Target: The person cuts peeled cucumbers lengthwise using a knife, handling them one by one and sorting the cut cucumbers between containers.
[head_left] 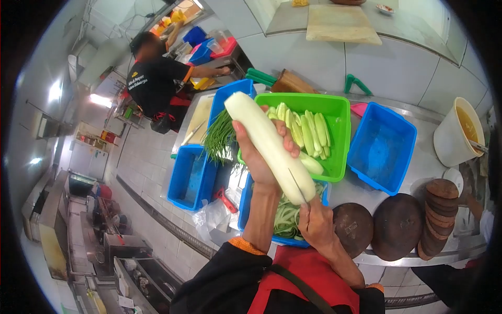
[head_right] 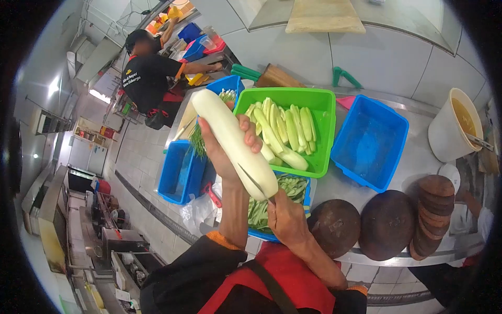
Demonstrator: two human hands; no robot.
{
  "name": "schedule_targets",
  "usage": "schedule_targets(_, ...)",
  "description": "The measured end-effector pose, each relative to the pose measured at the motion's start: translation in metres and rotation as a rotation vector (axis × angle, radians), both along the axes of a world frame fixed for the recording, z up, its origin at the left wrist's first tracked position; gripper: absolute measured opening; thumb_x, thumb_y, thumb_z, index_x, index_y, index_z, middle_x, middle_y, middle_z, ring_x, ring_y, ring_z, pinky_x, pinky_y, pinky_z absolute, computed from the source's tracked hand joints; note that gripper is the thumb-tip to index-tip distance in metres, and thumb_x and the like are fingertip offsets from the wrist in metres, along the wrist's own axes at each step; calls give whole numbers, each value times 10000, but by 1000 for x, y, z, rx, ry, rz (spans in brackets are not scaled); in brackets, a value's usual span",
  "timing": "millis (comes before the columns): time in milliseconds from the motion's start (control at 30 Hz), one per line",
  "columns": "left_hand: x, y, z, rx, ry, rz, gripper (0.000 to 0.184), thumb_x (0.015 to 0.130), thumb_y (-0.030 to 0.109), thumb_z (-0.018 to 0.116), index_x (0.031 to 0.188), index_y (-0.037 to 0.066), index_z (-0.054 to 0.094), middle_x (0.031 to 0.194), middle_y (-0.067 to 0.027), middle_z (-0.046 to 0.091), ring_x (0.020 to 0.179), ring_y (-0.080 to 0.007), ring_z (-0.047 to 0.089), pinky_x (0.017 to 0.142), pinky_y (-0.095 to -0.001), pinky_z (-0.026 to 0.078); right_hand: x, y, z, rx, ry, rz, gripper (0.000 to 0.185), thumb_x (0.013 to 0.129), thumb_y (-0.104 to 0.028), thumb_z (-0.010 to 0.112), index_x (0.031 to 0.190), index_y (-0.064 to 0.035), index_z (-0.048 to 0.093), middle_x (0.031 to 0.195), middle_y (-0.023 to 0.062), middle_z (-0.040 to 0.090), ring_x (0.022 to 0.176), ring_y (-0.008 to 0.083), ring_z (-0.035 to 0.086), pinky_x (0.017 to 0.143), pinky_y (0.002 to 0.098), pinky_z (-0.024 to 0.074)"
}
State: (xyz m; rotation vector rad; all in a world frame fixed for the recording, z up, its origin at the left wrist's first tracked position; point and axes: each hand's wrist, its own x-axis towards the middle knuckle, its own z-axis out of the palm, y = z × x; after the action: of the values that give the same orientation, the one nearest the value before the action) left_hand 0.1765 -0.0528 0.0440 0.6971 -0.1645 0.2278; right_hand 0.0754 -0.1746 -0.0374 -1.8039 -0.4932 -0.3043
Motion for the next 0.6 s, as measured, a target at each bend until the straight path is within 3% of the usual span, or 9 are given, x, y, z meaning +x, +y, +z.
schedule_targets(200, -8, -9, -13, -183, 195, -66, 654, 977, 634, 329, 1262, 60, 462, 827, -104, 488, 616, -167, 468, 483, -290, 430, 1, -1, -3, -69, -54, -6, 360, 844, -42, 576, 1168, 91, 492, 839, 240, 580, 659, 422, 608, 564, 469, 502)
schedule_targets(400, -11, -11, -2, -49, -20, -44, 645, 986, 619, 318, 1258, 54, 467, 838, -107, 489, 627, -170, 482, 478, -290, 440, 4, 0, -16, -50, -114, -14, 373, 846, -45, 572, 1180, 97, 486, 852, 245, 587, 664, 428, 607, 574, 472, 506)
schedule_targets(600, -25, -20, -19, -141, 71, -186, 645, 982, 619, 333, 1270, 56, 457, 851, -121, 507, 622, -184, 493, 505, -312, 457, 11, 3, -26, 40, -176, 70, 451, 782, -12, 674, 1193, 82, 514, 985, 242, 606, 789, 407, 656, 636, 426, 545)
